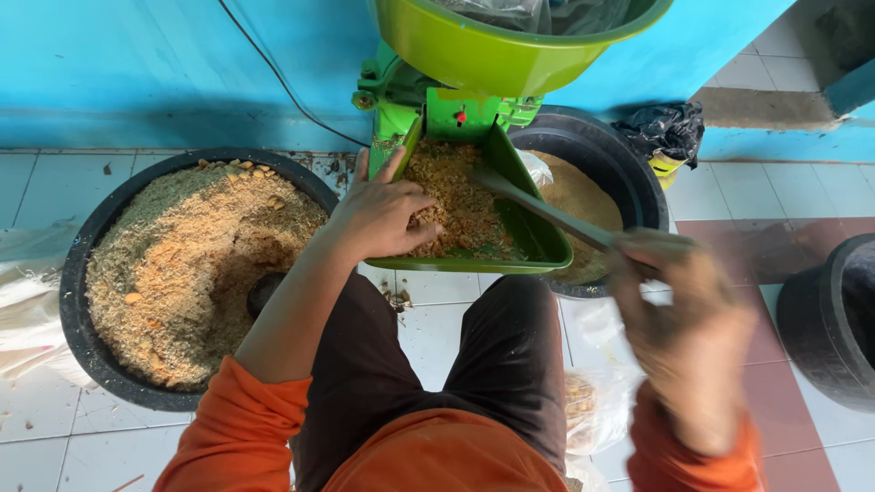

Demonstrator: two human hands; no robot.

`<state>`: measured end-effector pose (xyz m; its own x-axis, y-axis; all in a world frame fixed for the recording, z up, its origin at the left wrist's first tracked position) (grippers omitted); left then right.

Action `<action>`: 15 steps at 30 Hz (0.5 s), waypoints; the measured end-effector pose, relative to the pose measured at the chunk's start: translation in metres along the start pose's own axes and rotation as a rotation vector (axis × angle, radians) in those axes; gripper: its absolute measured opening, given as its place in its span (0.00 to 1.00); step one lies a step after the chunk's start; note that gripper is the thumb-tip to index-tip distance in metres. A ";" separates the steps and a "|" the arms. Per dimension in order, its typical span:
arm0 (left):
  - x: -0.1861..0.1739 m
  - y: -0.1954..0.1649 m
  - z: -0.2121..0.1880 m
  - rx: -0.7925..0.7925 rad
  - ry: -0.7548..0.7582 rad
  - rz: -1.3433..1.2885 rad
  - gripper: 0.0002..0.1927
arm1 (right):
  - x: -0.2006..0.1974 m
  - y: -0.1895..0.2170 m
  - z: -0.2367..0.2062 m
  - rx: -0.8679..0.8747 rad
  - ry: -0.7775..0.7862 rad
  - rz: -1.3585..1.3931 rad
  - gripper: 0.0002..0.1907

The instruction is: The person sits on the floor and scoops crushed material from a large black basin into the hopper of a green grinding machine, using a flat scoop to push the material toward the machine intake. They repeatedly refill the hopper from the basin and scrape leftover material from the hopper as the machine grinds it.

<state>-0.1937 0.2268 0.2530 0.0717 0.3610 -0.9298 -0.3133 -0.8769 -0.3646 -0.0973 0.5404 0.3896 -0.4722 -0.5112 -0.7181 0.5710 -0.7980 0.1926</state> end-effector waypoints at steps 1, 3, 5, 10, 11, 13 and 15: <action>-0.002 -0.002 -0.001 0.005 0.038 0.017 0.34 | -0.015 -0.003 -0.006 0.004 0.023 -0.056 0.11; -0.006 -0.006 -0.001 0.035 0.050 0.046 0.39 | -0.037 -0.003 -0.012 0.026 0.061 -0.131 0.12; -0.008 -0.010 0.000 0.079 0.060 0.071 0.41 | -0.044 0.002 -0.011 0.065 0.088 -0.187 0.13; -0.001 -0.010 0.003 0.158 0.104 0.108 0.35 | 0.015 0.018 0.019 -0.048 0.073 0.038 0.09; 0.000 -0.009 0.003 0.149 0.098 0.111 0.33 | 0.033 0.017 0.024 -0.094 0.041 0.030 0.09; 0.004 -0.007 0.003 0.129 0.086 0.114 0.31 | 0.062 0.011 0.021 -0.131 -0.002 0.028 0.09; 0.004 -0.006 0.001 0.112 0.018 0.131 0.31 | 0.083 0.005 0.011 -0.111 -0.022 0.042 0.08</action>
<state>-0.1925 0.2337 0.2520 0.0399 0.2392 -0.9701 -0.4247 -0.8748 -0.2332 -0.1416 0.4906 0.3382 -0.4599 -0.5514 -0.6960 0.6612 -0.7358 0.1461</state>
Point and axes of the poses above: each hand's wrist, its own z-axis towards the middle knuckle, its own x-axis out of the palm, y = z × x, the point moved 3 cm from there along z, towards the middle knuckle, and after that the axes turned 8 degrees about -z, right-handed, at the moved point
